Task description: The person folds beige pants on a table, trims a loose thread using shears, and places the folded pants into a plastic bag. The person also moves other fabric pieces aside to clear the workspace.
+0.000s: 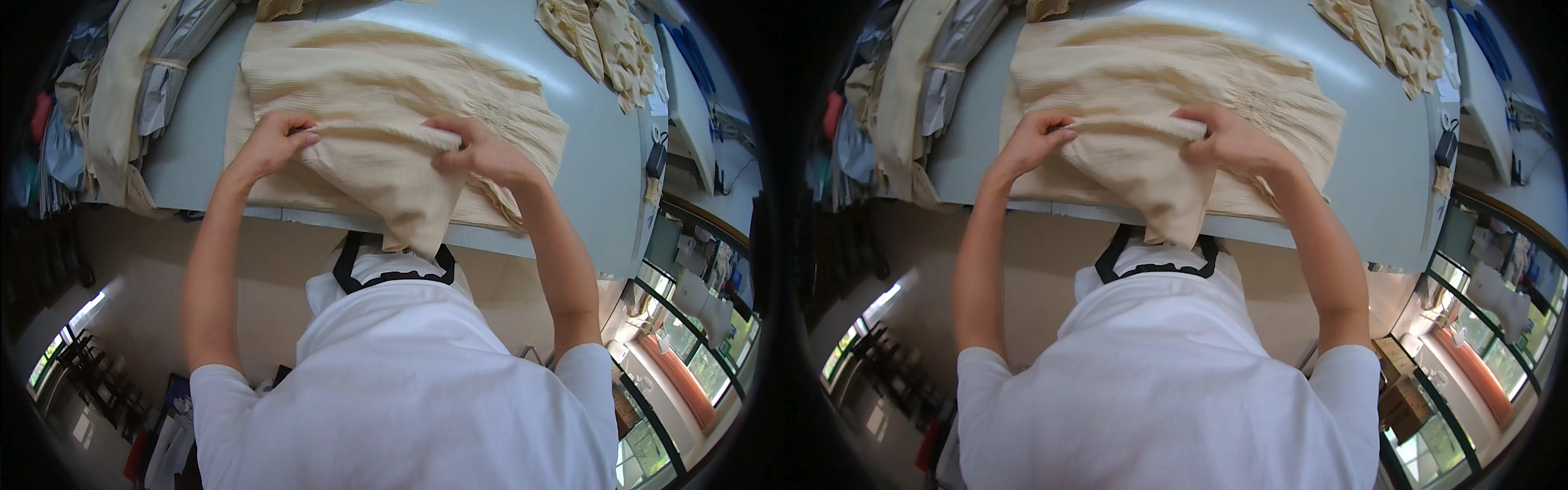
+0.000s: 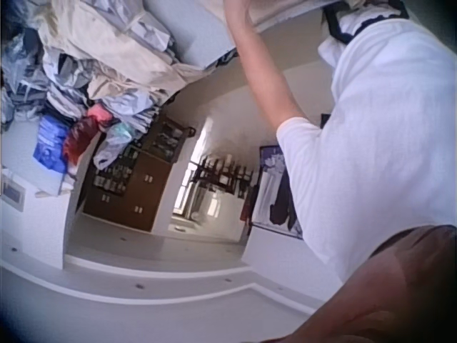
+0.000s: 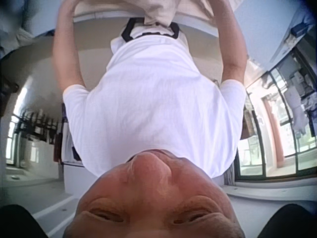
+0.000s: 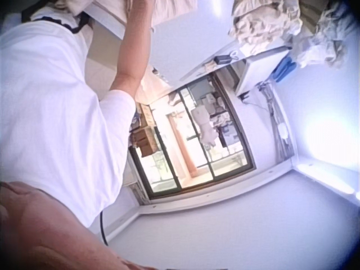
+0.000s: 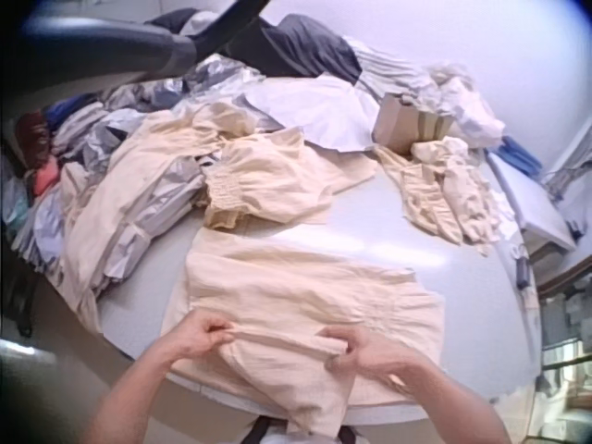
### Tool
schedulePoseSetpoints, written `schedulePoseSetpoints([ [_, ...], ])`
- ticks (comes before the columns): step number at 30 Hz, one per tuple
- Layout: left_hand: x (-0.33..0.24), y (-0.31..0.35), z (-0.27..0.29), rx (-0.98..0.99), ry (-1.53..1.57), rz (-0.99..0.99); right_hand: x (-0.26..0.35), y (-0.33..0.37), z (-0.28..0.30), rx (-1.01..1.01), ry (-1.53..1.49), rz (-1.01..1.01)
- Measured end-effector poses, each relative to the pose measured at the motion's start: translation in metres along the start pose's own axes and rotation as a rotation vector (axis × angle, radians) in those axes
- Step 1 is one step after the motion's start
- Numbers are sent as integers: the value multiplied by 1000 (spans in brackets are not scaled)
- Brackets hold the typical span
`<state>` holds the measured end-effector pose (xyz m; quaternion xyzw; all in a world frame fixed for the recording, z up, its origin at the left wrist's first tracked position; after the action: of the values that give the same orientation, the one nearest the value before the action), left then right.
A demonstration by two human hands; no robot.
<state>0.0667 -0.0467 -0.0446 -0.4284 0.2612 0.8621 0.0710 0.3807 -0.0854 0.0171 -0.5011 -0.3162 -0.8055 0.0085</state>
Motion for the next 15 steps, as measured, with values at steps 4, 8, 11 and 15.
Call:
schedulePoseSetpoints([
  [4, -4, -12, -24, -443, -367, -238, -63, -6, 20, -637, 450, 84],
  [8, -24, 11, -66, -637, -619, -511, -65, 21, -54, -722, 661, 414],
  [11, -46, 6, -110, -379, -522, -621, -50, 12, -88, -629, 590, 550],
  [15, -29, -22, -127, -264, -804, -524, -103, 2, -61, -698, 701, 433],
])
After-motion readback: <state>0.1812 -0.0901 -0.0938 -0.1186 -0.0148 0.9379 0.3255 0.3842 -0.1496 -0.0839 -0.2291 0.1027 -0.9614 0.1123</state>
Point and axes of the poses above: each hand's wrist, its own y-axis away from the middle knuckle, its own z-axis out of the back of the hand, x = y × z, the point moved 3 cm from there along -y, towards the middle knuckle, and after that the axes turned 1 degree about -x, right-handed, at the moved point
